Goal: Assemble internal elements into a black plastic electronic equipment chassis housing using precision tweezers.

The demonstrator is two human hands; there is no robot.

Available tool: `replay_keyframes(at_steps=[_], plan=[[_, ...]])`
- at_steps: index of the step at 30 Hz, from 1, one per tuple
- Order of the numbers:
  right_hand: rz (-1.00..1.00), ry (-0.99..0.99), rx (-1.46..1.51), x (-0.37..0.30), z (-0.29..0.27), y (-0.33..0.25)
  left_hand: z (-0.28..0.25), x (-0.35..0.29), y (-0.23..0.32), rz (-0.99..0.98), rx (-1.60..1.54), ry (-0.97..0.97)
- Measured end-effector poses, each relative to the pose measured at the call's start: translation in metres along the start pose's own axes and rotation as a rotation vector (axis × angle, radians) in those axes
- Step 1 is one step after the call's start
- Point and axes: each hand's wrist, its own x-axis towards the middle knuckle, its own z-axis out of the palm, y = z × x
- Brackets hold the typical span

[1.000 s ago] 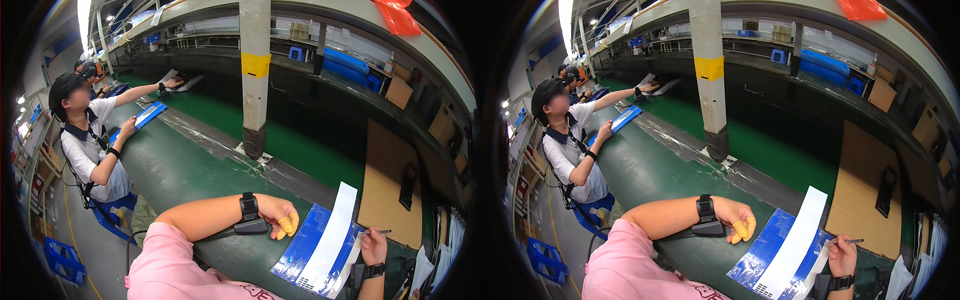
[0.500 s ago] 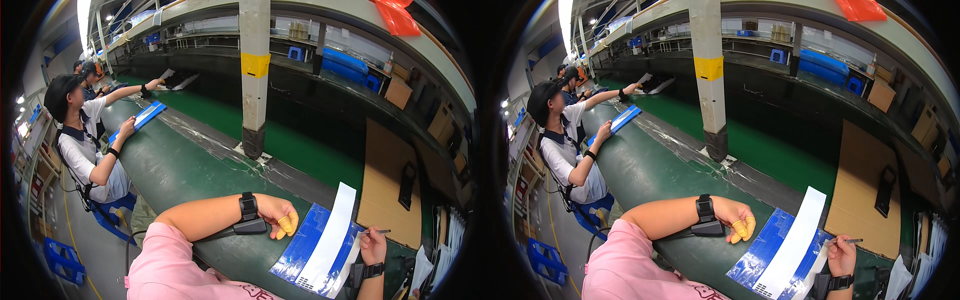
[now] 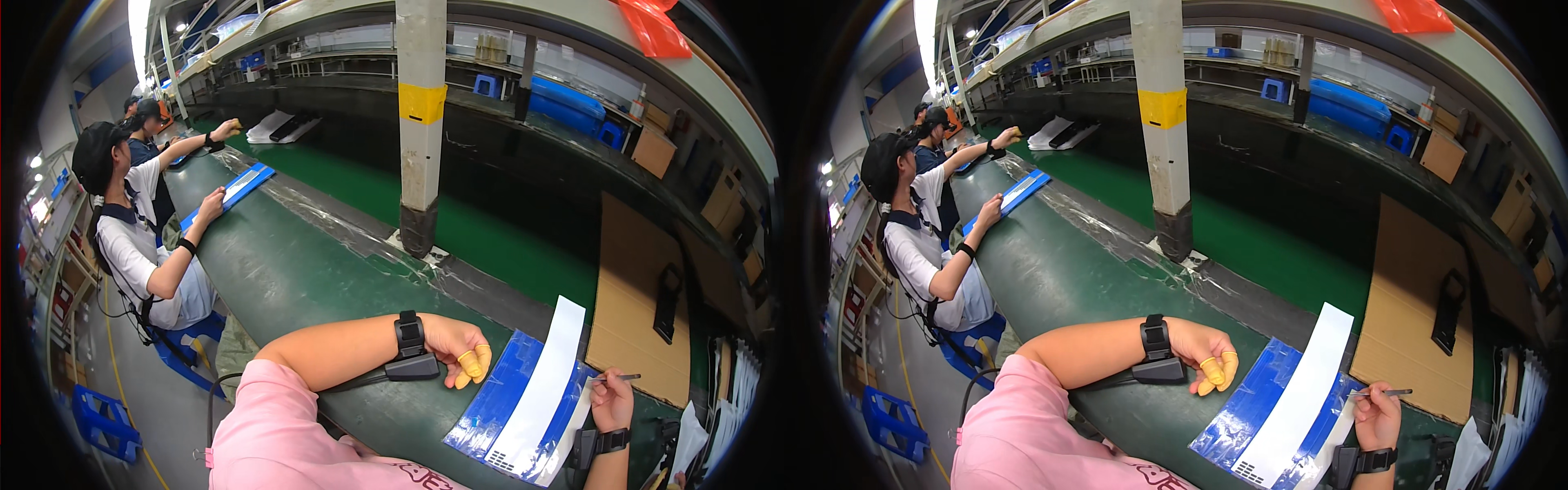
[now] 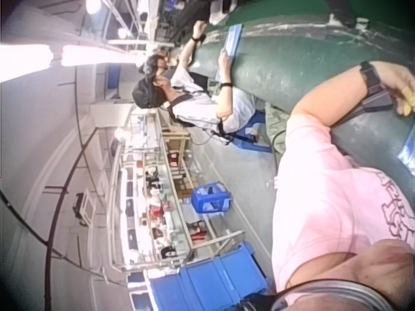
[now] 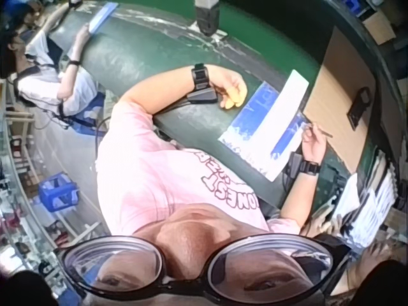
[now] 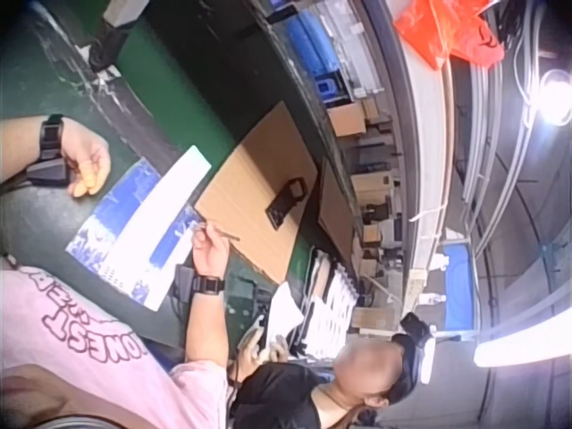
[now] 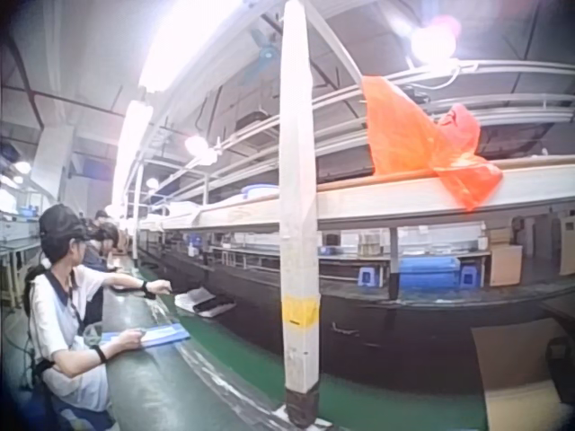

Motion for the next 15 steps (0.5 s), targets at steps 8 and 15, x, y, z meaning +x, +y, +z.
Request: replay_keyframes(at_steps=[8,15], plan=[[0.0,-0.002,0.004,-0.002,0.0,0.001,0.003,-0.002,-0.001,0.011,0.002,0.002],[0.014,-0.047,0.035,-0.002,-0.003,-0.008,0.005,0.003,0.011,-0.001,0.035,0.011]])
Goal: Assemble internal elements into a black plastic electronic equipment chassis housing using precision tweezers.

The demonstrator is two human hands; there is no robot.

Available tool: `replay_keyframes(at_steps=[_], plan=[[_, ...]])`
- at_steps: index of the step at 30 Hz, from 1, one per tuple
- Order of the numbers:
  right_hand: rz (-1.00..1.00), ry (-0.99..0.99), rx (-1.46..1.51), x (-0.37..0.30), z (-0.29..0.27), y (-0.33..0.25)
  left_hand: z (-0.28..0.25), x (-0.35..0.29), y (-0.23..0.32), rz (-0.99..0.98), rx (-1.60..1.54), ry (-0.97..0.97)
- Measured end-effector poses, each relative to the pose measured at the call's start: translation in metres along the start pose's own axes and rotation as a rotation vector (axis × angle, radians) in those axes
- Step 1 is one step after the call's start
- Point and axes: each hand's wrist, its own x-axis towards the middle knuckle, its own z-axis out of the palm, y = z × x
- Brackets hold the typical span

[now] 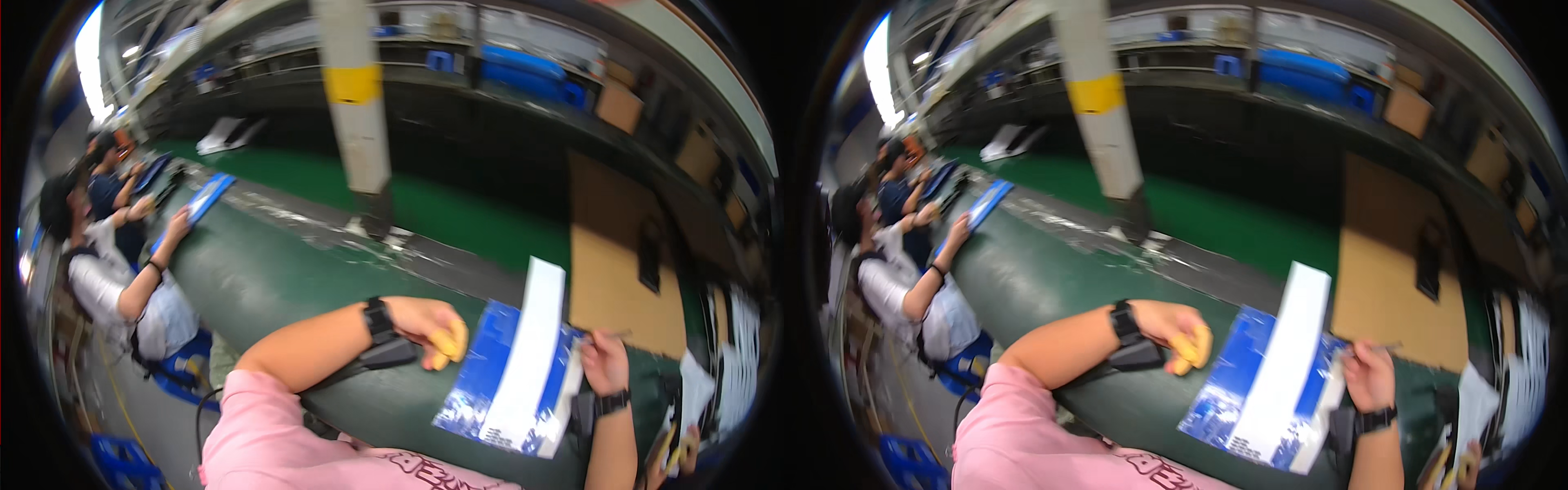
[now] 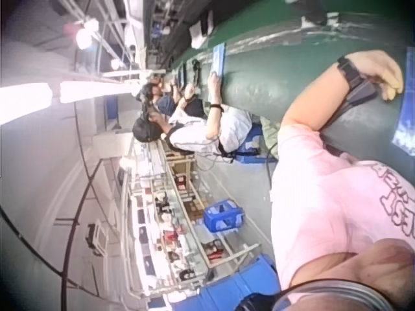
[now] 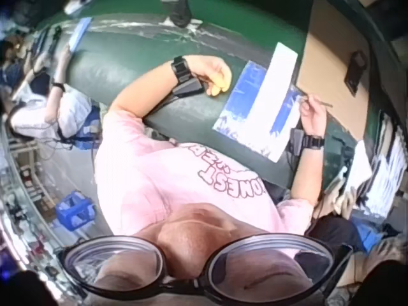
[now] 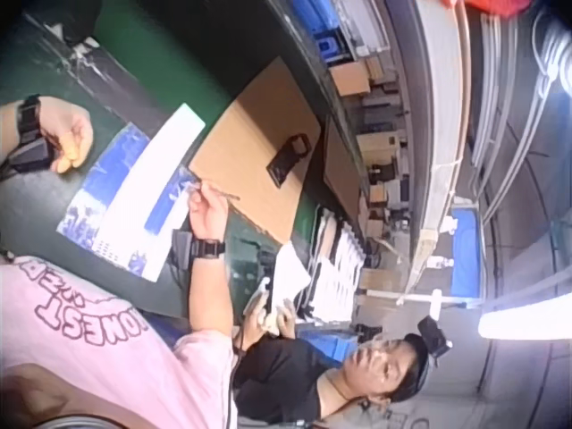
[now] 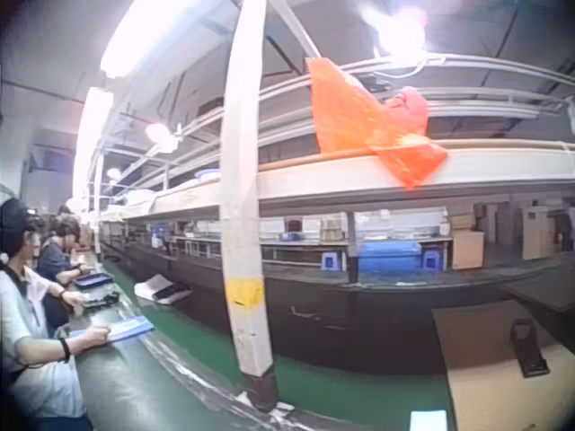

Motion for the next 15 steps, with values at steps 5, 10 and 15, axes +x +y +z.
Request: replay_keyframes(at_steps=[5,10,15], plan=[[0.021,0.0,-0.058,0.009,0.018,0.01,-0.006,-0.017,-0.006,0.011,-0.04,-0.006],[0.004,-0.001,0.006,-0.002,-0.004,0.004,0.002,0.001,-0.005,0.007,-0.021,0.001],[-0.035,0.07,-0.05,-0.003,-0.001,0.011,-0.002,0.0,-0.015,0.032,-0.093,0.018]])
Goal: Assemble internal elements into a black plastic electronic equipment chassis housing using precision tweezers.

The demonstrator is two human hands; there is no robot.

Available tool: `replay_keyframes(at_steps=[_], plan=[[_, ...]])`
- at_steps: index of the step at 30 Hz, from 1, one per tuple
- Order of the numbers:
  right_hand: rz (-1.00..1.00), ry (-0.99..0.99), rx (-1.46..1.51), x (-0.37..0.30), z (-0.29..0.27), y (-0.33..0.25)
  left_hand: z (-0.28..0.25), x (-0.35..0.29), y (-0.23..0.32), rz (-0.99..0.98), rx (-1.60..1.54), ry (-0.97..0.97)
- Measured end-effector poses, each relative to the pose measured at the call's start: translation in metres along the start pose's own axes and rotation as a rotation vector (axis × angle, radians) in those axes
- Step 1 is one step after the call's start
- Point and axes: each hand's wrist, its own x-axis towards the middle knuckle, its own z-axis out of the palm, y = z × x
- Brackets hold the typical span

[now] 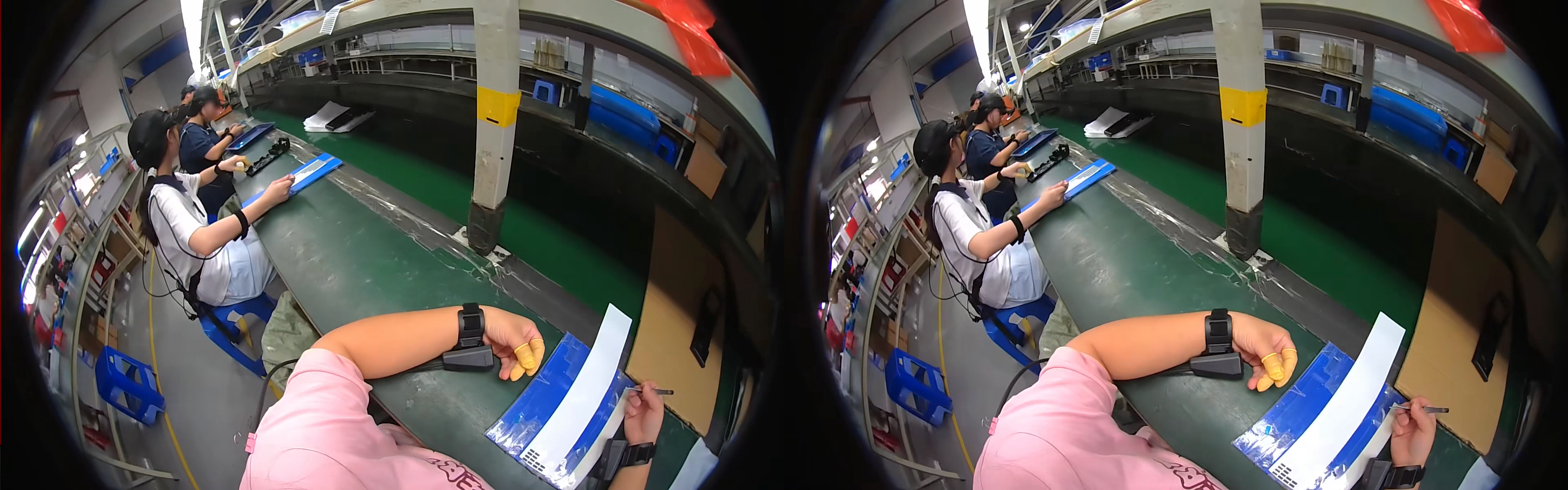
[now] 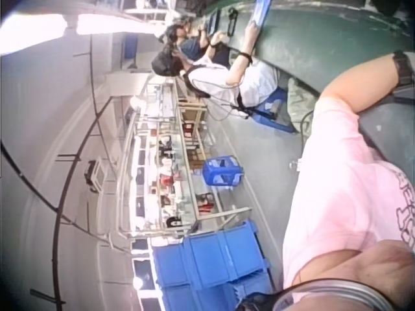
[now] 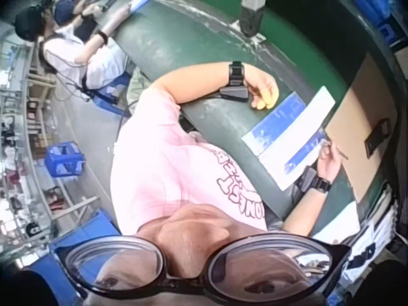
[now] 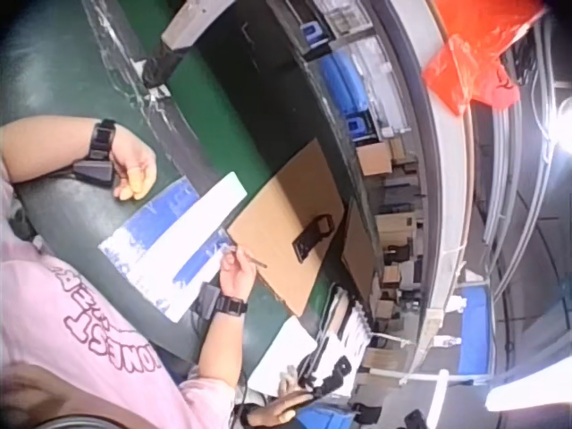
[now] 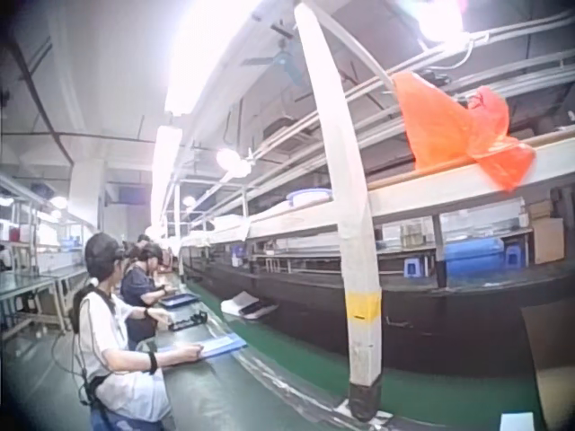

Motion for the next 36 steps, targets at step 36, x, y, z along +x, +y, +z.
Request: replay_keyframes(at_steps=[36], plan=[[-0.05,-0.091,0.053,0.013,-0.01,0.0,0.058,0.088,0.133,-0.256,0.557,-0.355]])
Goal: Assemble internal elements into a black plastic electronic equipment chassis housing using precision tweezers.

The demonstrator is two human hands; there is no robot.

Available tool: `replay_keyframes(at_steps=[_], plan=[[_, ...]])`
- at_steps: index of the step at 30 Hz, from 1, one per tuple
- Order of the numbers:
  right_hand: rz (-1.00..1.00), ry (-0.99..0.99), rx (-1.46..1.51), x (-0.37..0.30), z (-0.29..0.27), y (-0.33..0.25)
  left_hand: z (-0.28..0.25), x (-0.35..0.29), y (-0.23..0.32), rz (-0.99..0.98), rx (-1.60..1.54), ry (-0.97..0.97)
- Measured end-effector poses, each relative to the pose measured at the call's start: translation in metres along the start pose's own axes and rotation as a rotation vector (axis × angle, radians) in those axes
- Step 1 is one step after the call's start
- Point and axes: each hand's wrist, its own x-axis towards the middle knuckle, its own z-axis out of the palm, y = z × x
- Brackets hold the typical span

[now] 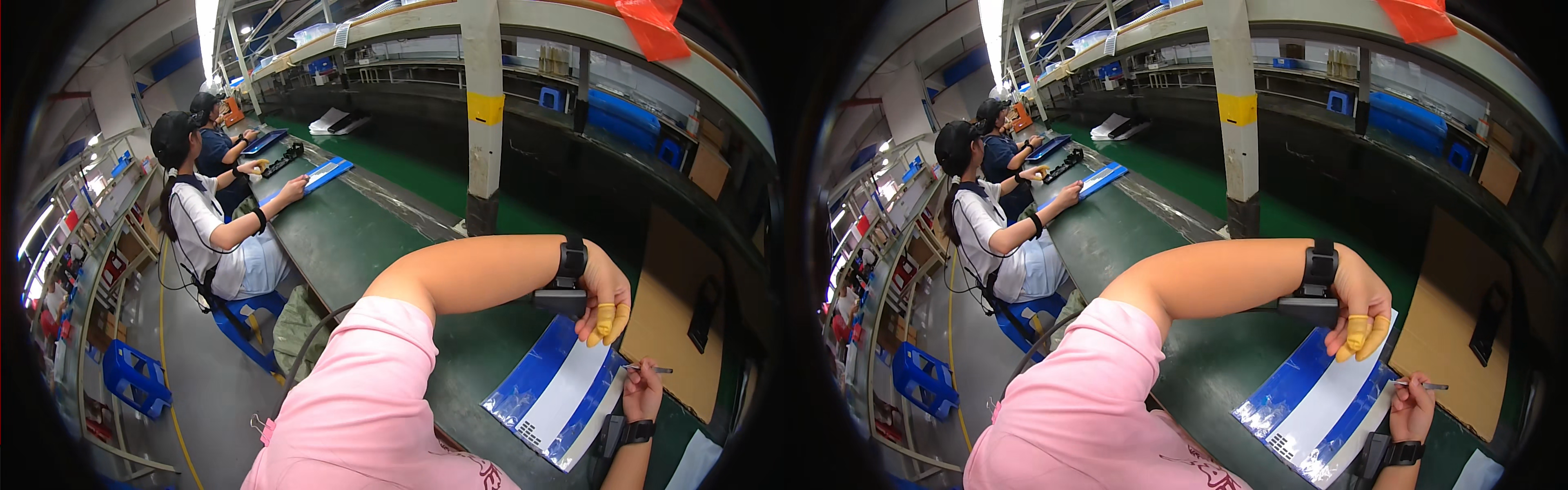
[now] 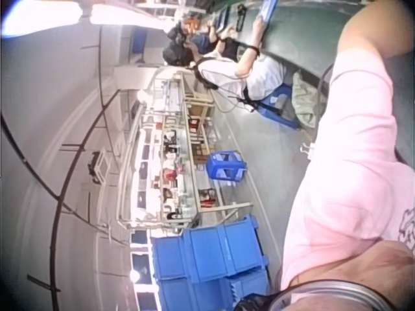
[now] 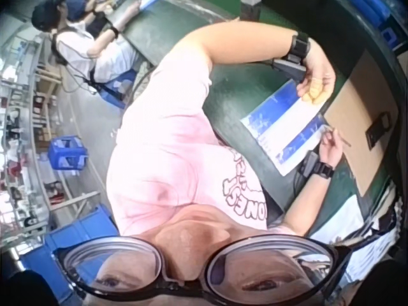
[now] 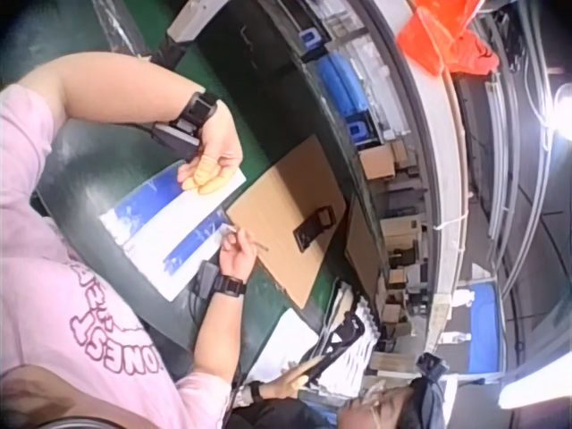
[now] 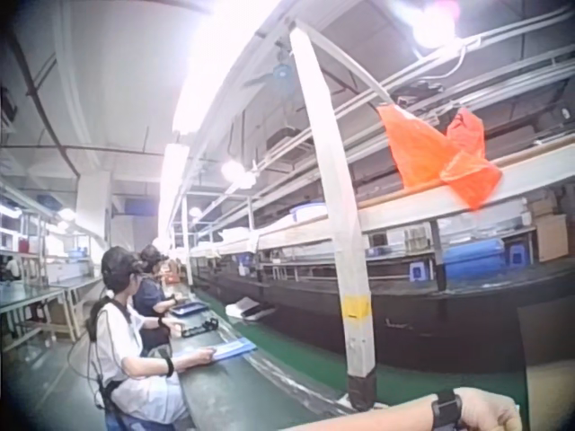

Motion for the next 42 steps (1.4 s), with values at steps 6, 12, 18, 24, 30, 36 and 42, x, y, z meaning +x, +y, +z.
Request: replay_keyframes(at_steps=[6,12,18,24,30,36,42], plan=[[-0.015,-0.009,-0.022,0.002,0.0,0.001,0.01,0.001,-0.011,-0.033,0.002,-0.04],[-0.02,-0.029,-0.021,-0.002,0.001,0.003,0.019,-0.012,-0.013,-0.068,0.048,0.007],[0.0,-0.052,0.003,-0.021,-0.014,-0.011,0.005,0.023,0.004,-0.14,0.154,0.088],[0.092,-0.246,0.078,-0.004,0.027,0.0,-0.039,0.021,0.042,-0.34,0.328,0.768],[0.262,-0.639,0.056,-0.018,0.017,-0.02,-0.111,0.15,0.096,-0.299,0.909,0.897],[0.268,-0.879,0.156,-0.024,0.005,-0.024,-0.153,0.281,0.076,-0.427,1.005,0.987],[0.243,-0.96,0.148,-0.017,-0.002,-0.034,-0.176,0.302,0.039,-0.406,0.925,1.08]])
